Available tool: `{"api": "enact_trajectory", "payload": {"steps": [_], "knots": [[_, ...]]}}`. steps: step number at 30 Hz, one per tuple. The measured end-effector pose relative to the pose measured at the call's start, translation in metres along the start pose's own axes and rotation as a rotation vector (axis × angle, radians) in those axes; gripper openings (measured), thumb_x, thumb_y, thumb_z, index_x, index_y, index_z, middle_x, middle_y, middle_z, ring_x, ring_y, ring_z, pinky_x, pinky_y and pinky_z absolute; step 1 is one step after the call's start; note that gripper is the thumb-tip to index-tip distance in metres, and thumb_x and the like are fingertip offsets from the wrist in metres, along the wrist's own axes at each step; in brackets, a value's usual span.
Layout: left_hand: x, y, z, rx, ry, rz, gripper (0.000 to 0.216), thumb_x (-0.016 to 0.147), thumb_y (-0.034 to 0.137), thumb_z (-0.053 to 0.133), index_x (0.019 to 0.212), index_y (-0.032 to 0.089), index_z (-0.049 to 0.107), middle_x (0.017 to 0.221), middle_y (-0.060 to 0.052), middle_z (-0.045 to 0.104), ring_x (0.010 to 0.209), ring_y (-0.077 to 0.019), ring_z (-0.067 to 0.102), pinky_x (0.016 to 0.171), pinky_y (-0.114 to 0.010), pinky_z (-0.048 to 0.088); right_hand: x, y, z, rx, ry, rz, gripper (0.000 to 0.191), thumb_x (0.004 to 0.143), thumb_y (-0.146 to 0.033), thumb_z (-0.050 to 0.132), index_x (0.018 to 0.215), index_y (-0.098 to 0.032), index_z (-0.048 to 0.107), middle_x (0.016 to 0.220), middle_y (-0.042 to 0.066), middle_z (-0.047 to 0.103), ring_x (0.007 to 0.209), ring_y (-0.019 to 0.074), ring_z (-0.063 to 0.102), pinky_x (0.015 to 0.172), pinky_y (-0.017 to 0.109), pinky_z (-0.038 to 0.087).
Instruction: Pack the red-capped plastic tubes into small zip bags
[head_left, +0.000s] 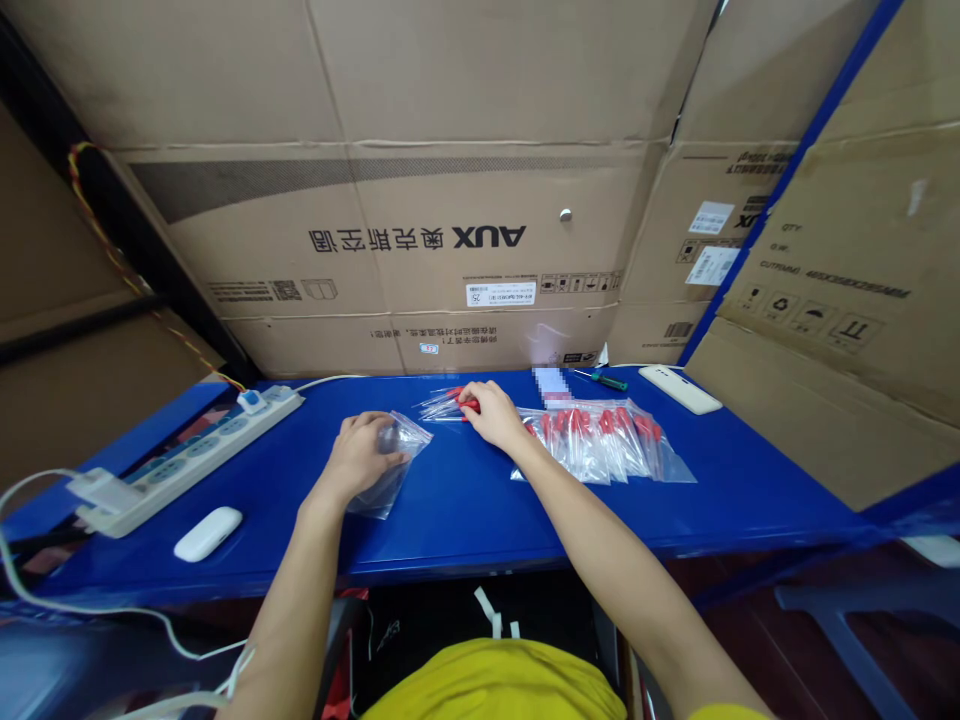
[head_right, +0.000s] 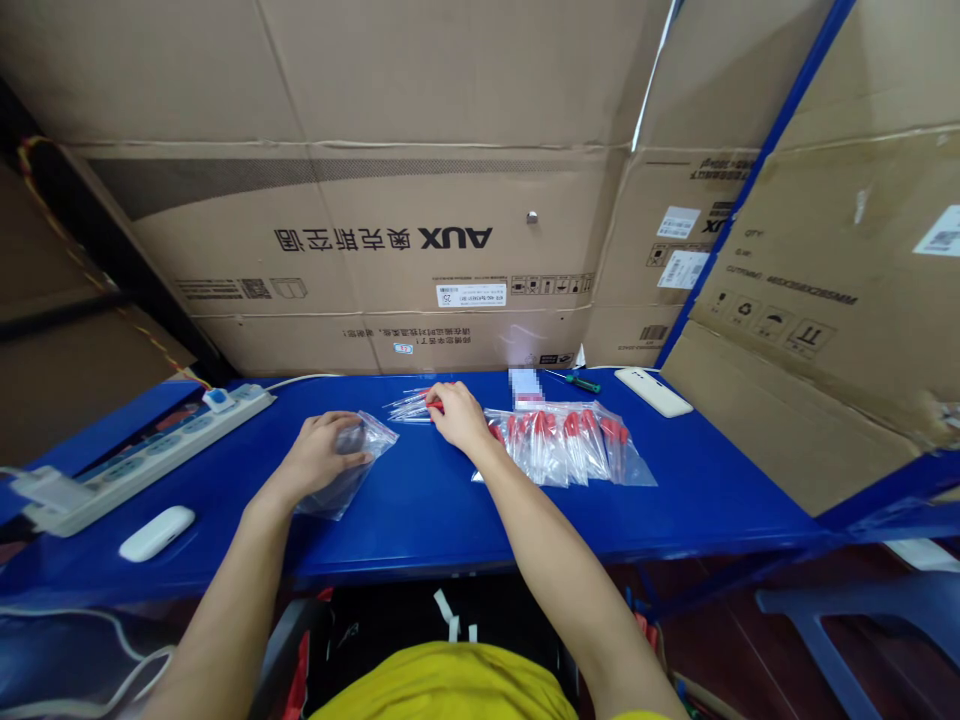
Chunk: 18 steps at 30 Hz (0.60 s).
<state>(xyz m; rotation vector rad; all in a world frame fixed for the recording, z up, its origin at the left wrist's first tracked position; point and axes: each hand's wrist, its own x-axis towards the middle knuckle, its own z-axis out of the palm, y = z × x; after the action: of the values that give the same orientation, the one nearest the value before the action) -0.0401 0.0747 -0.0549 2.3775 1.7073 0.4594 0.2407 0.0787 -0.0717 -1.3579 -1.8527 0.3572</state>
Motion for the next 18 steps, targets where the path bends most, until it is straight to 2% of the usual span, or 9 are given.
{"api": "enact_trajectory", "payload": {"steps": [4,7,11,14,18], "knots": [[0.001,0.004,-0.002,-0.156,0.122,0.068,0.056,0.084,0.047,0.073,0.132,0.018,0.072,0.149,-0.017,0.066,0.137,-0.0372,0.064,0.119,-0.048,0.05,0.003,-0.005,0.006,0.151,0.101,0.01,0.005,0.098,-0.02,0.067,0.102,-0.022,0.07,0.101,0.004,0.079,0.093,0.0208,0.071,0.09,0.033,0.056],[0.0,0.011,-0.004,-0.299,0.228,0.116,0.055,0.086,0.056,0.074,0.125,0.017,0.073,0.139,-0.017,0.071,0.128,-0.0367,0.07,0.114,-0.051,0.054,0.005,-0.011,0.008,0.268,0.178,0.03,0.014,0.103,-0.035,0.061,0.104,-0.023,0.066,0.099,0.005,0.078,0.085,0.0203,0.074,0.081,0.032,0.06],[-0.006,0.025,-0.013,-0.419,0.327,0.207,0.058,0.085,0.066,0.08,0.121,0.02,0.075,0.133,-0.015,0.075,0.127,-0.0358,0.071,0.116,-0.053,0.054,0.003,-0.018,-0.001,0.493,0.423,-0.061,0.019,0.106,-0.044,0.056,0.106,-0.025,0.059,0.106,0.007,0.08,0.098,0.0235,0.077,0.092,0.036,0.061],[-0.013,0.039,-0.022,-0.477,0.337,0.281,0.057,0.086,0.065,0.083,0.123,0.022,0.076,0.135,-0.012,0.076,0.128,-0.0334,0.071,0.117,-0.052,0.053,-0.003,-0.022,-0.013,0.415,0.517,-0.218,0.016,0.11,-0.036,0.048,0.117,-0.026,0.058,0.111,0.009,0.081,0.106,0.0246,0.076,0.101,0.041,0.056],[-0.022,0.059,-0.031,-0.568,0.324,0.358,0.048,0.089,0.06,0.083,0.118,0.022,0.08,0.129,-0.011,0.079,0.123,-0.0309,0.073,0.115,-0.049,0.055,-0.009,-0.026,-0.025,0.21,0.432,-0.326,0.025,0.109,-0.026,0.042,0.124,-0.024,0.062,0.107,0.009,0.078,0.103,0.0249,0.073,0.099,0.041,0.054]]}}
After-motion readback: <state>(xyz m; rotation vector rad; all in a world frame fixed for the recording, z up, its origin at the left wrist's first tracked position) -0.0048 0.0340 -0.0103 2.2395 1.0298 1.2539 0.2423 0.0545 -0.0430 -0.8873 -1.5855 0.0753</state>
